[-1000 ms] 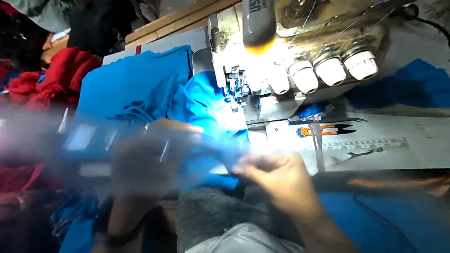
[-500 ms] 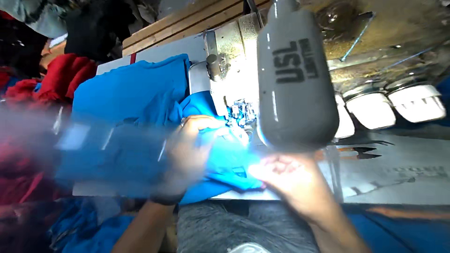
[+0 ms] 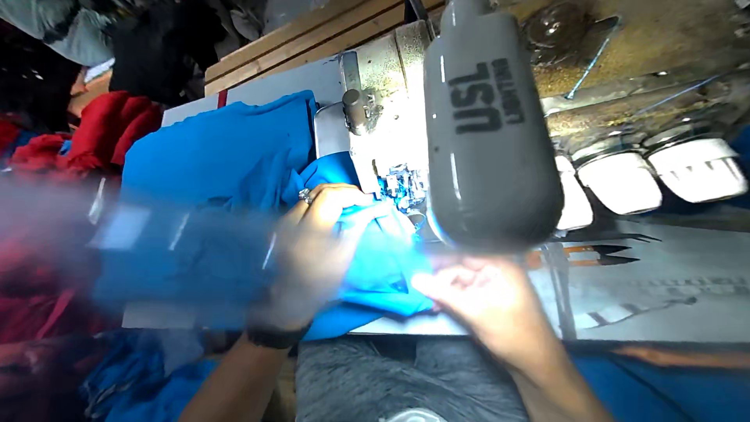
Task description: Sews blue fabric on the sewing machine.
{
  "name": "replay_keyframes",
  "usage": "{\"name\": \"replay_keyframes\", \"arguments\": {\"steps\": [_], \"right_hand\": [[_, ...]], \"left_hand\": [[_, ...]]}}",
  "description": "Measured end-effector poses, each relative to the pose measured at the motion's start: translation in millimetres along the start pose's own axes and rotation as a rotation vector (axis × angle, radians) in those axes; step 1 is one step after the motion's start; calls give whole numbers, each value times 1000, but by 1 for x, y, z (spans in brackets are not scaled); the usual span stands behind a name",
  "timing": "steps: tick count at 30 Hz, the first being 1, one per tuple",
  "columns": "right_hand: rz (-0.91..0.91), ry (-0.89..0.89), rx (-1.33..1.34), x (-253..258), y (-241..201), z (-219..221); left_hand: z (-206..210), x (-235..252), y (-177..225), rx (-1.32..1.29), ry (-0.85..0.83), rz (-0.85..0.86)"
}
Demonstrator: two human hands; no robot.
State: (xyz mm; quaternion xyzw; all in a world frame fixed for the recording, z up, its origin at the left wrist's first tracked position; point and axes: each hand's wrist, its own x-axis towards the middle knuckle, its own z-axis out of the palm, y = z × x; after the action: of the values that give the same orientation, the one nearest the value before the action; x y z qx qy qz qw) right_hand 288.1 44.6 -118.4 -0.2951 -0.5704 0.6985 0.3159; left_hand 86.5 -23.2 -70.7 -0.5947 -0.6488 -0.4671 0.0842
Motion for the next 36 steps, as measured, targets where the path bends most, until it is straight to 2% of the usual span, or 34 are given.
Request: {"name": "replay_keyframes", "arguments": {"steps": [3, 8, 14, 17, 19, 22, 25, 30, 33, 36], "right_hand": [[-9, -16, 20, -1, 4, -4], [-105, 47, -128, -2, 4, -2], [-54, -14, -1, -3, 1, 3], [-116, -44, -150, -14, -1, 3], [-170, -127, -241, -19, -5, 1], [-232, -242, -390, -16, -12, -1], [-204, -271, -456, -14, -18, -1], [-84, -194, -338, -12, -20, 0], [-73, -96, -270, -2, -20, 2], [-59, -85, -172, 2, -15, 3]], "left_hand": [[2, -4, -3, -9, 0, -3], [2, -7, -4, -40, -1, -2], [0, -7, -4, 31, -21, -46], [-12, -7, 6, 144, -110, -114], [-20, 1, 17, 283, -212, -174], [-22, 16, 22, 335, -314, -215], [-20, 17, 18, 416, -344, -241], [0, 4, -1, 418, -244, -252], [10, 24, -11, 359, -292, -236], [11, 35, -17, 280, -327, -232]]}}
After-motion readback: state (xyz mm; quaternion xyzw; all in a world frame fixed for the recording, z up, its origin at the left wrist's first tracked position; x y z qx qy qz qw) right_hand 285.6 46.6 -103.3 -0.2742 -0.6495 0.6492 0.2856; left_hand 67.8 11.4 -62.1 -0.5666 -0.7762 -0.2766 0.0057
